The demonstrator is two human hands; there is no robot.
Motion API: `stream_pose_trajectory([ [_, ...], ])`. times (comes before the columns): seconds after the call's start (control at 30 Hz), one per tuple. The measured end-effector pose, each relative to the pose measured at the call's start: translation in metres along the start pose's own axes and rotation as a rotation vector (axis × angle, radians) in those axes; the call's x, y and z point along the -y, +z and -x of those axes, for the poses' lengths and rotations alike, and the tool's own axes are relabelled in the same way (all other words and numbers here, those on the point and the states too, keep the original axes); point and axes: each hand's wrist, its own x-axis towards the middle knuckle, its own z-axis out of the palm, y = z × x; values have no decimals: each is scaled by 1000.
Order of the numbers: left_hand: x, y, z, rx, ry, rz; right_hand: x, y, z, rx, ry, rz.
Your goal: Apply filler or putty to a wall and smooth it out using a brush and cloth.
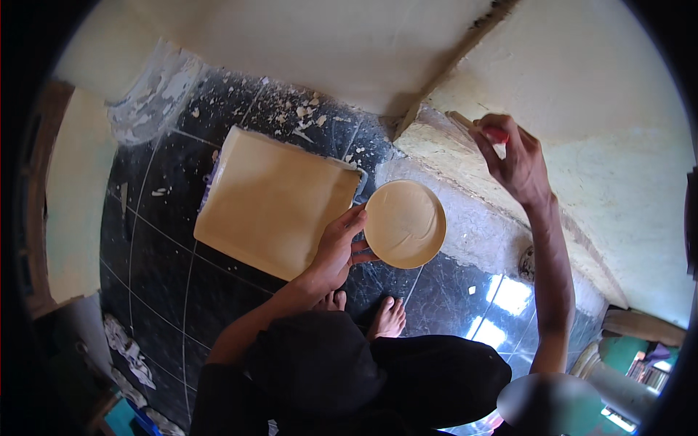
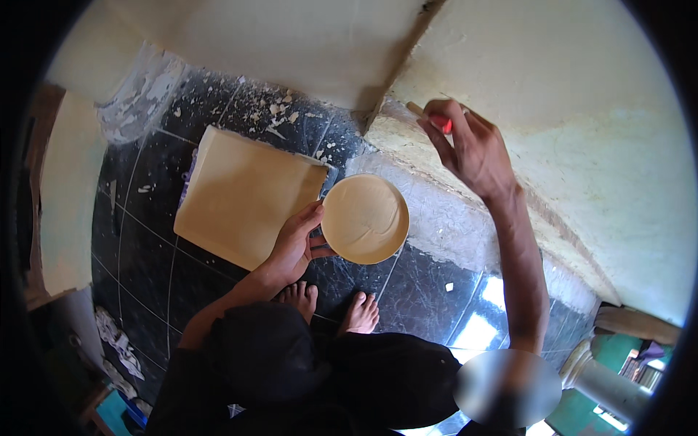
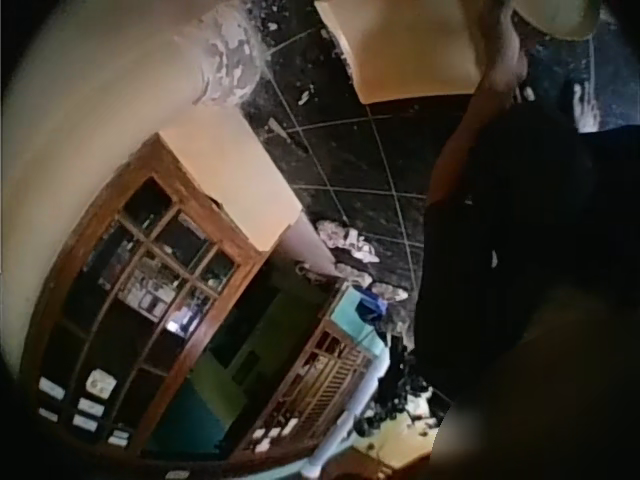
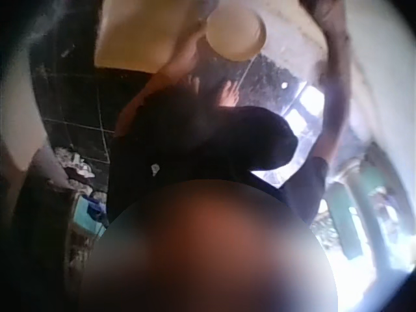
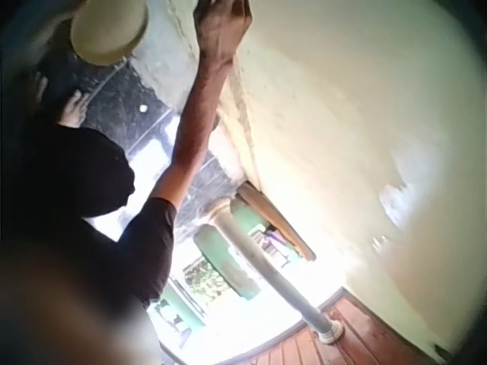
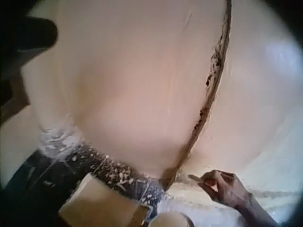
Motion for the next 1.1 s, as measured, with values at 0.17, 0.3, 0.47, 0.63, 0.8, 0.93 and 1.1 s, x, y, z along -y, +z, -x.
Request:
stream_pose_trajectory([
  [0.17,-2,1,-2,-14,-16,37,-2,21,-43,126,9,-73],
  [0.3,-4,-1,-3,-46,-15,83,-1,30,-50,175,-59,-9],
  [0.47,-3,-1,-7,-30,-29,119,-7,31,-44,184,-120,47],
  [0.63,-1,1,-10,-19,-61,107,-10,39,-41,112,-145,60],
  [0.8,0,0,-7,-33,-69,130,-4,42,-42,5,-247,29],
  [0.93,-1,1,-8,-3,-51,112,-1,40,-45,232,-173,83],
  [1.1,-1,1,-7,-1,-47,146,-3,35,-39,69,-378,62],
])
